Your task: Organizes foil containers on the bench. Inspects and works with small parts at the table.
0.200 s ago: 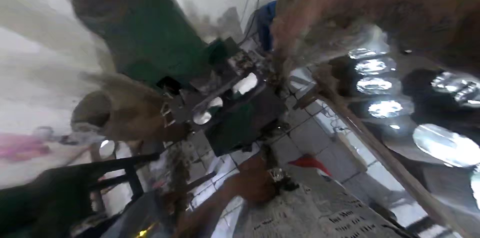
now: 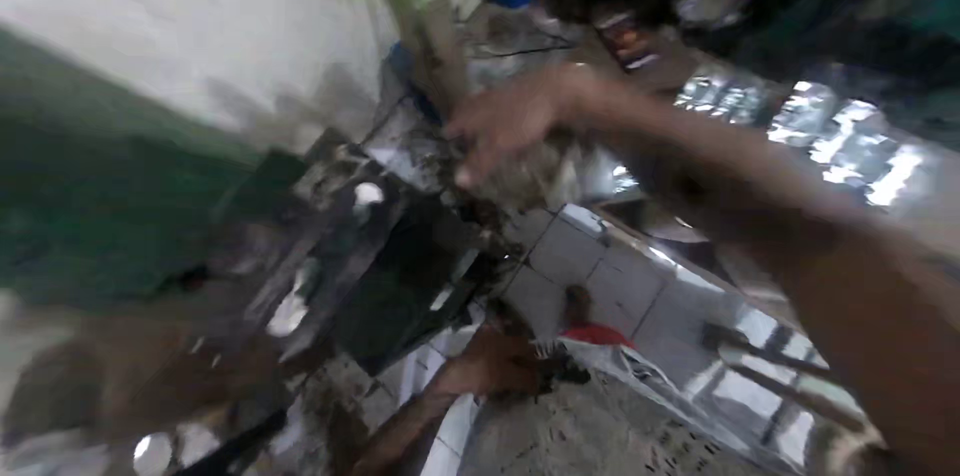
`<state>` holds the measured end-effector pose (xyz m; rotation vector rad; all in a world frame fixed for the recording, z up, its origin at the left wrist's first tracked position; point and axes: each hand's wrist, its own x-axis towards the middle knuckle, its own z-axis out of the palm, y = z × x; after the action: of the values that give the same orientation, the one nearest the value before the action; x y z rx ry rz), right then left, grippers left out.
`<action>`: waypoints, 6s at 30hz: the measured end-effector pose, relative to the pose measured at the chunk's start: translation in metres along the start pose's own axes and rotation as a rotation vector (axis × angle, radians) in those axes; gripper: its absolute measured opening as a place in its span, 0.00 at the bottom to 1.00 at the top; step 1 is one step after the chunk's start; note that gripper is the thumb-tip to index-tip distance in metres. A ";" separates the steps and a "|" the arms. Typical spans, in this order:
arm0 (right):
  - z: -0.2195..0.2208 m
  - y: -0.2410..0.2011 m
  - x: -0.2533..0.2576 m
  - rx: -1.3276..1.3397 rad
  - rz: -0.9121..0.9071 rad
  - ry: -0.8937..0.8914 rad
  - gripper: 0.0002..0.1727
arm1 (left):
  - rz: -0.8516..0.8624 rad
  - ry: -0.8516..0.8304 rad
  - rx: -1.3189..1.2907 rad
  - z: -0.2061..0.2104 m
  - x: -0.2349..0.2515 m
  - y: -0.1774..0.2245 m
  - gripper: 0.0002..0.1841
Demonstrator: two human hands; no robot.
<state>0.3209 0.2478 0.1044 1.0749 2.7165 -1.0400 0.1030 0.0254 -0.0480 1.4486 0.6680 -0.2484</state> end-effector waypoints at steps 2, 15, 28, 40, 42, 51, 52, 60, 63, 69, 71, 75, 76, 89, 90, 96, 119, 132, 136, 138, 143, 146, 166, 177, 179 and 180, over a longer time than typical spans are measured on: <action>0.077 0.025 -0.087 0.125 0.093 0.035 0.38 | 0.054 0.124 0.001 -0.007 0.027 0.024 0.14; 0.440 0.172 -0.280 0.531 0.996 0.192 0.58 | 0.045 0.011 1.128 -0.122 0.343 0.160 0.18; 0.316 0.105 -0.183 1.172 0.925 0.738 0.36 | -0.046 0.288 0.909 -0.140 0.286 0.185 0.38; 0.211 0.147 -0.056 1.494 1.145 1.753 0.36 | 0.103 0.631 -0.424 -0.175 0.300 0.057 0.43; 0.212 0.139 -0.064 1.525 1.214 1.683 0.28 | -0.017 0.466 -0.246 -0.182 0.284 0.064 0.33; 0.167 0.084 -0.122 1.350 0.715 1.856 0.33 | 0.154 0.440 -0.128 -0.150 0.214 0.153 0.24; 0.154 0.077 -0.150 1.267 0.656 1.896 0.31 | 0.227 0.459 -0.126 -0.139 0.215 0.181 0.21; 0.155 0.202 -0.417 1.191 0.745 2.084 0.17 | 0.300 0.255 -0.458 -0.116 0.409 0.263 0.24; 0.185 0.257 -0.438 1.312 0.840 1.981 0.20 | 0.205 0.278 -0.480 -0.119 0.455 0.255 0.24; 0.202 0.286 -0.425 1.290 0.939 1.884 0.30 | 0.199 0.270 -0.380 -0.118 0.476 0.237 0.26; 0.203 0.288 -0.423 1.254 0.973 1.890 0.29 | 0.202 0.276 -0.333 -0.115 0.477 0.240 0.26; 0.211 0.297 -0.414 1.135 1.079 1.772 0.24 | 0.243 0.302 -0.155 -0.112 0.489 0.231 0.35; 0.211 0.300 -0.413 1.106 1.129 1.723 0.25 | 0.257 0.316 -0.136 -0.110 0.492 0.229 0.35; 0.126 0.165 -0.328 0.489 1.109 1.594 0.33 | 0.285 0.793 0.329 -0.290 0.341 0.230 0.37; 0.117 0.155 -0.279 0.644 0.926 1.563 0.31 | 0.199 0.792 0.375 -0.330 0.334 0.207 0.44; 0.131 0.235 -0.014 1.488 1.059 1.323 0.50 | -0.034 0.460 0.176 -0.361 0.337 0.107 0.23; 0.116 0.294 -0.337 1.020 0.912 1.703 0.30 | 0.273 0.467 -0.250 -0.161 0.472 0.205 0.17; 0.117 0.257 -0.348 0.402 1.310 1.479 0.44 | 0.240 0.577 -0.121 -0.160 0.446 0.219 0.34; 0.180 0.126 -0.361 0.262 1.145 1.660 0.39 | 0.349 0.627 -0.091 -0.172 0.365 0.195 0.28; 0.229 0.091 -0.368 0.041 1.141 1.476 0.34 | 0.284 0.631 -0.050 -0.170 0.328 0.178 0.30; 0.294 0.124 -0.352 -0.071 1.049 0.832 0.28 | 0.234 0.409 0.271 -0.115 0.283 0.185 0.27; 0.301 0.132 -0.361 0.036 0.916 0.974 0.21 | 0.297 0.235 0.254 -0.075 0.280 0.189 0.21; 0.302 0.138 -0.375 0.231 0.799 1.061 0.19 | 0.009 -0.654 0.548 -0.047 0.397 0.234 0.10; 0.292 0.117 -0.353 0.017 1.062 0.932 0.19 | 0.298 -0.287 0.868 -0.025 0.359 0.233 0.25; 0.277 0.082 -0.337 -0.033 1.043 1.151 0.19 | 0.519 -0.093 0.821 -0.021 0.310 0.227 0.20; 0.269 0.065 -0.327 0.101 0.958 1.327 0.20 | 0.613 0.008 0.647 -0.022 0.283 0.219 0.20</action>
<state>0.5570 -0.0736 -0.0539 3.4212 1.8866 -0.2303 0.4408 0.1424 -0.0237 2.1981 0.1120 0.0333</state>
